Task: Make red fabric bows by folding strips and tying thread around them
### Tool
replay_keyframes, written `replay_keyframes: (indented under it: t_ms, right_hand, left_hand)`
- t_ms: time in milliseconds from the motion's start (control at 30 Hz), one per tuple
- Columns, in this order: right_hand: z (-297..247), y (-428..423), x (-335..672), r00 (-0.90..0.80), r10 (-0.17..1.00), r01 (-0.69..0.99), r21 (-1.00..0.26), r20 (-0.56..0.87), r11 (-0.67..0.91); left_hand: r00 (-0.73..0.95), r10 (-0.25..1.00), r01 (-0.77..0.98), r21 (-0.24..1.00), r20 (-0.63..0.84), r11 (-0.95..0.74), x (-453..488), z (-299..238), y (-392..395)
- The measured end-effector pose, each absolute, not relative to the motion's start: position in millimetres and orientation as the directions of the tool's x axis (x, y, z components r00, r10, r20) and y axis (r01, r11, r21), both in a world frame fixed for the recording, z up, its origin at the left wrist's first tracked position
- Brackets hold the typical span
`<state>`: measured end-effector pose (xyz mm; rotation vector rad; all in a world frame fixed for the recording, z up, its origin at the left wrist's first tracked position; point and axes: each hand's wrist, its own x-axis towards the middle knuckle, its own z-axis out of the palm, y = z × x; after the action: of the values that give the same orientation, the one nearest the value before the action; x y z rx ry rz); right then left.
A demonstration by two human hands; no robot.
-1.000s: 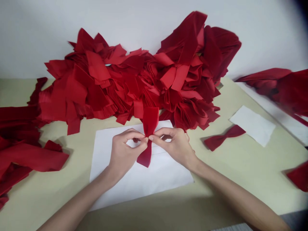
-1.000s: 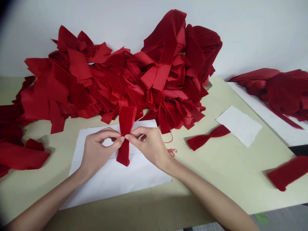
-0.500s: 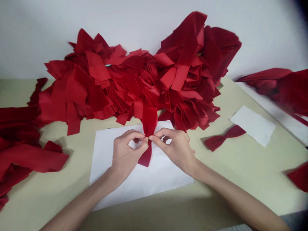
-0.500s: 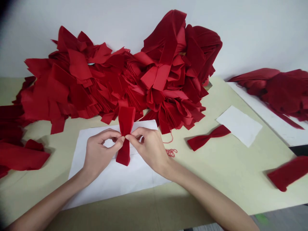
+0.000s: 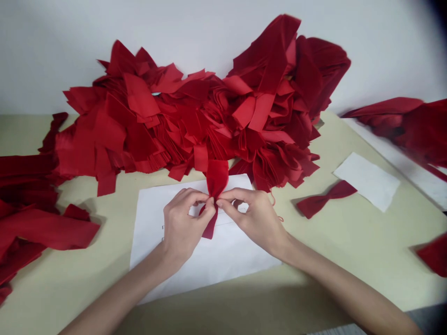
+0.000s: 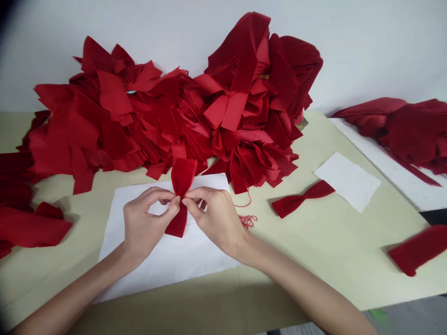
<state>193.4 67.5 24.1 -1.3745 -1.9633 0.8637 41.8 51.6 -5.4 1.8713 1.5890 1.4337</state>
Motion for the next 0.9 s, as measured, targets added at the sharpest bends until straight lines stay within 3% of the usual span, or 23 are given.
replay_keyframes:
  t_ms: [333,667,900]
  right_hand:
    - [24.0,60.8,193.3,-0.305,0.950,0.534,-0.814,0.068,0.230]
    - [28.4,62.6,195.4,-0.374,0.926,0.364,-0.926,-0.048,0.100]
    - [31.3,68.7,201.6,-0.427,0.896,0.274,-0.962,-0.118,0.004]
  left_hand:
    - [-0.053,0.812,0.598,0.669,0.582,-0.441,39.9,-7.2,51.9]
    - [-0.017,0.785,0.592,0.639,0.619,-0.491,33.6,-5.6,56.4]
    - [0.062,0.724,0.644,0.527,0.687,-0.555,28.5,-0.1,60.5]
